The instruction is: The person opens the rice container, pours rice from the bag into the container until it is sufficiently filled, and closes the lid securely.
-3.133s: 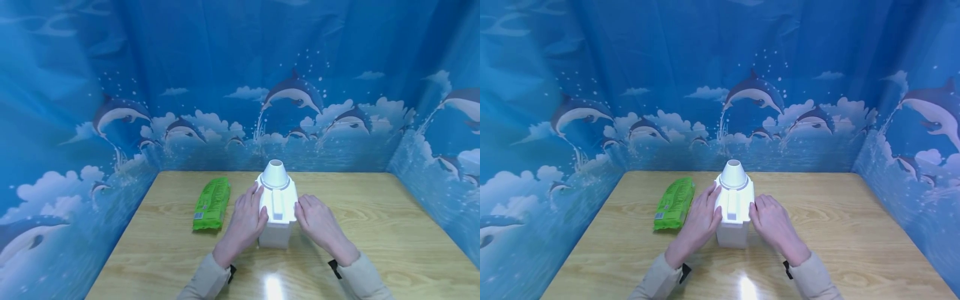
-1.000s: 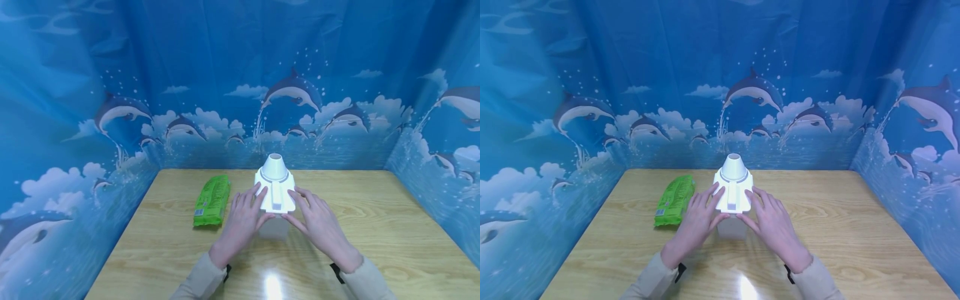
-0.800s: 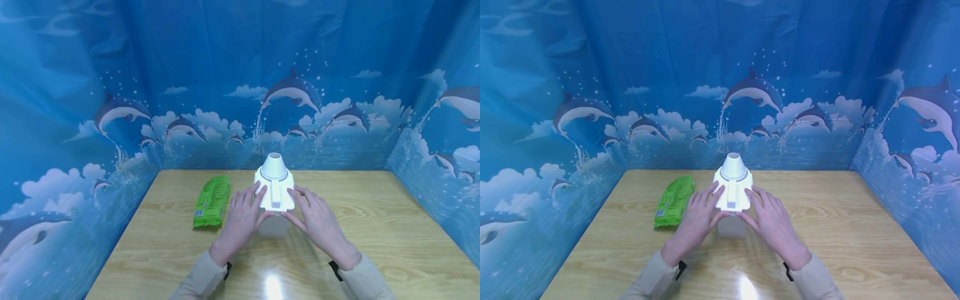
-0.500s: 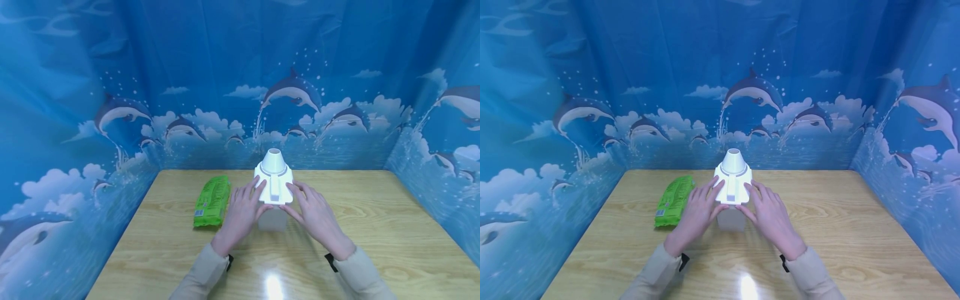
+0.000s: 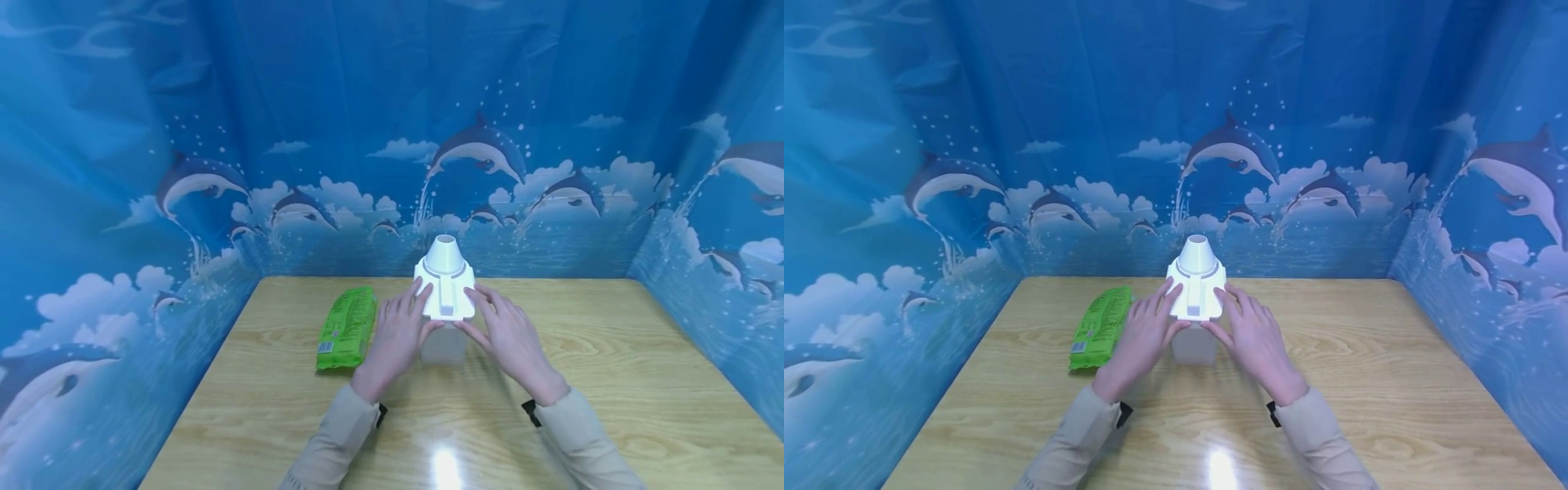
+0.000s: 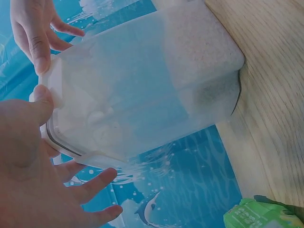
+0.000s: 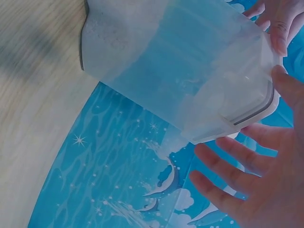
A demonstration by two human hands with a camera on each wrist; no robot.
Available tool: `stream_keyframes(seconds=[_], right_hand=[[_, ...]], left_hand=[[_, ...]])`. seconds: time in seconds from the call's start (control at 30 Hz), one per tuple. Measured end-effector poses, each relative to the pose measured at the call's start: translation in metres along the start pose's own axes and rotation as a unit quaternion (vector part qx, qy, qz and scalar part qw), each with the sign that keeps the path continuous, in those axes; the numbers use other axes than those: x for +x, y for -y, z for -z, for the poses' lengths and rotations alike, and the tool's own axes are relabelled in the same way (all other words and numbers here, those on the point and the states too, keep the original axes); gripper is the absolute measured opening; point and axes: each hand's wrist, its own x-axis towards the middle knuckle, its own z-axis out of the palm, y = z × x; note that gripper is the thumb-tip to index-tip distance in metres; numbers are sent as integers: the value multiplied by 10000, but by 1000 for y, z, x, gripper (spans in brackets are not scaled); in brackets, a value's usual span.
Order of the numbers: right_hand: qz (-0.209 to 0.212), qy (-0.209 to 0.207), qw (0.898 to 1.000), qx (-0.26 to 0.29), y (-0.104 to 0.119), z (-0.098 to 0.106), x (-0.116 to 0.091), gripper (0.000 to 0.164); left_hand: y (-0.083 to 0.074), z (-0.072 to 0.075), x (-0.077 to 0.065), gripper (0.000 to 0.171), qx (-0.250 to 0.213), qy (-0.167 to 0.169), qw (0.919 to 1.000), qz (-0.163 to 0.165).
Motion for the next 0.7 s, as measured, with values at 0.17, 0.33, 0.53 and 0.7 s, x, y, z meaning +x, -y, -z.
stream_keyframes(seconds=[0.17, 0.33, 0.53, 0.7], right_hand=[[-92, -65, 9999, 52, -1, -5, 3, 66], [-158, -99, 9998, 73, -2, -9, 3, 66], [-405, 209, 9987, 211, 0, -13, -7, 74], [-674, 450, 9966, 113, 6, -18, -24, 90]], left_hand=[[1, -4, 5, 69, -73, 18, 9999, 104], [-1, -7, 7, 68, -206, 58, 9994, 257], [-5, -13, 0, 71, -292, -130, 9990, 319], [-8, -20, -18, 92, -202, -95, 9977, 634]])
